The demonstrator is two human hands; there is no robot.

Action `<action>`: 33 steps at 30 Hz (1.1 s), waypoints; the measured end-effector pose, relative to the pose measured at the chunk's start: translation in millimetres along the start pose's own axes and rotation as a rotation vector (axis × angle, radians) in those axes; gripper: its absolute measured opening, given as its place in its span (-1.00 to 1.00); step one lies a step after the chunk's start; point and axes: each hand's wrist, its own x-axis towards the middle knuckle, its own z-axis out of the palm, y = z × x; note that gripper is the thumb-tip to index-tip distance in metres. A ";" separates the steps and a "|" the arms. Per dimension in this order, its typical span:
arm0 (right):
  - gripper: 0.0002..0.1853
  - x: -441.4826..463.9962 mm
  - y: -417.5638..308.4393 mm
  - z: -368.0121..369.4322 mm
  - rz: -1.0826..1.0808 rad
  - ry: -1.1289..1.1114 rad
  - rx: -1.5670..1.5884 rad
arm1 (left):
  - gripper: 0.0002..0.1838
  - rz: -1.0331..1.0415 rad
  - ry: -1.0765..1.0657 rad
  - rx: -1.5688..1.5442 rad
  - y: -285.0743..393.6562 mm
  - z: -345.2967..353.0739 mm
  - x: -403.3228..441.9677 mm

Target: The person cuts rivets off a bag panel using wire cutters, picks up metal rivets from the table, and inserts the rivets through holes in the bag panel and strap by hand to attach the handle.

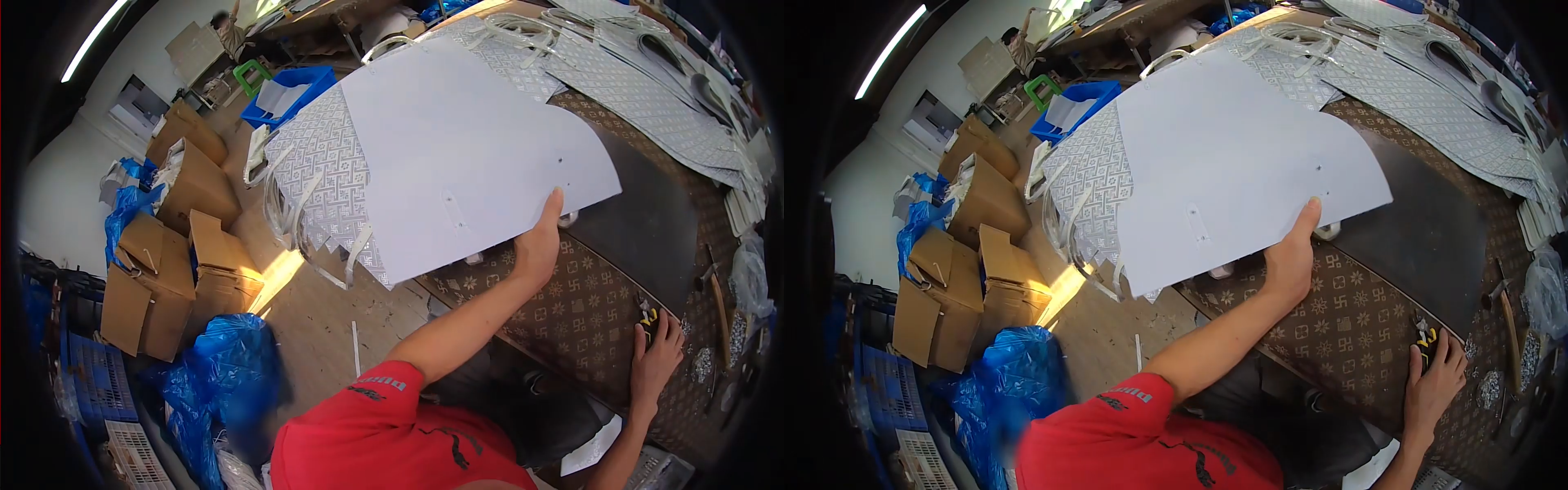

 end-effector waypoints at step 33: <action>-0.16 34.8 -166.5 -36.5 -0.296 0.111 0.346 | -0.53 -0.094 -0.219 -0.075 -5.3 -57.1 -59.8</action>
